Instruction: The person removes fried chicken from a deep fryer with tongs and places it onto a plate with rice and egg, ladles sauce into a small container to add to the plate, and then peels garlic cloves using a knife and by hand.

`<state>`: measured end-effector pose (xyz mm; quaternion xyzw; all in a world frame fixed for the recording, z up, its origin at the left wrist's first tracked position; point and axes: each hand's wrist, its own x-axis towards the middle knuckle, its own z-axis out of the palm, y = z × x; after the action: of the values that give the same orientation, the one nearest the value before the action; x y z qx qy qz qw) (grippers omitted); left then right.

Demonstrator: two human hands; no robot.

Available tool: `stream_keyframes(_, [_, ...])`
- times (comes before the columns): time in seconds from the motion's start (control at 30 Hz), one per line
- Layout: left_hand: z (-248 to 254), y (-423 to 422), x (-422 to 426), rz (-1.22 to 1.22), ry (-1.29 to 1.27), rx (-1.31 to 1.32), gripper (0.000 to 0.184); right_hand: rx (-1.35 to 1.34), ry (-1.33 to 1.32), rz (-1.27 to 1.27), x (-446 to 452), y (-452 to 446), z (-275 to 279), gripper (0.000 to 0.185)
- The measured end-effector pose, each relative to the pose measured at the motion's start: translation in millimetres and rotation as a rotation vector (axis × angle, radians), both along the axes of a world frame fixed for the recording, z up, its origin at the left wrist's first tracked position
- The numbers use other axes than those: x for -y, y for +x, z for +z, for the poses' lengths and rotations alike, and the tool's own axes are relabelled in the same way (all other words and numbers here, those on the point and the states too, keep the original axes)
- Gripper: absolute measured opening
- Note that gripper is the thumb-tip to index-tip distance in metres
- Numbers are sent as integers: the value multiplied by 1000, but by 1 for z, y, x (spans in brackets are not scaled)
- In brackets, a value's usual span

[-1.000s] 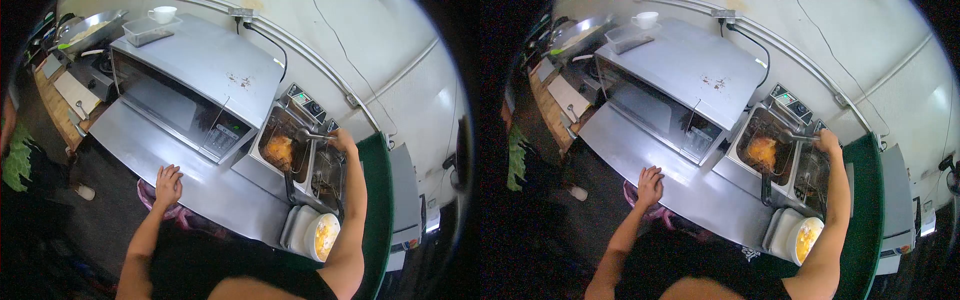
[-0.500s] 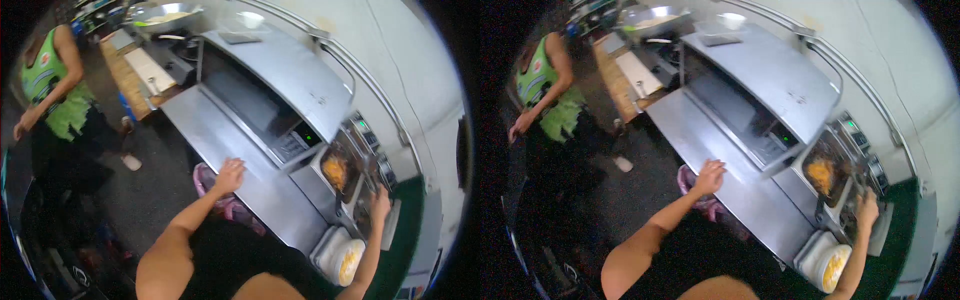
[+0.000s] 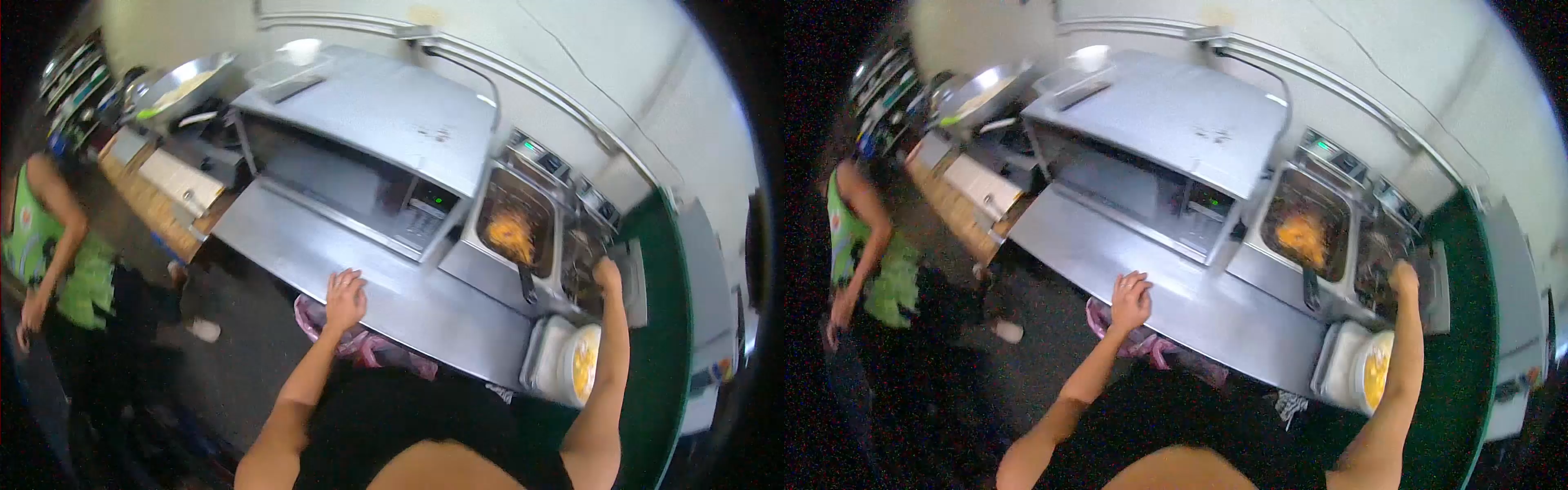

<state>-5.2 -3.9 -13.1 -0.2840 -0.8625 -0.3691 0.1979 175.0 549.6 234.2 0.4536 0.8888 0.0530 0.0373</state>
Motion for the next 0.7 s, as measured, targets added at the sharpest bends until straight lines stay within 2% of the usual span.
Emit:
stream_keyframes(0.03, [2, 2, -3, -11, -2, 5, 21, 82, 47, 41, -36, -2, -19, 27])
stream_keyframes(0.2, [7, 3, -1, -14, -19, 2, 22, 53, -74, -98, 31, -4, 25, 37])
stream_keyframes(0.3, [7, 3, -1, -18, -36, 8, 22, 76, 58, -52, 32, 1, 22, 44])
stream_keyframes(0.43, [7, 4, -2, -19, -51, 11, 19, 65, 46, -43, 23, 9, 16, 55])
stream_keyframes(0.7, [13, 6, -4, -48, -13, 9, 21, 56, -12, -68, 29, 21, 18, 53])
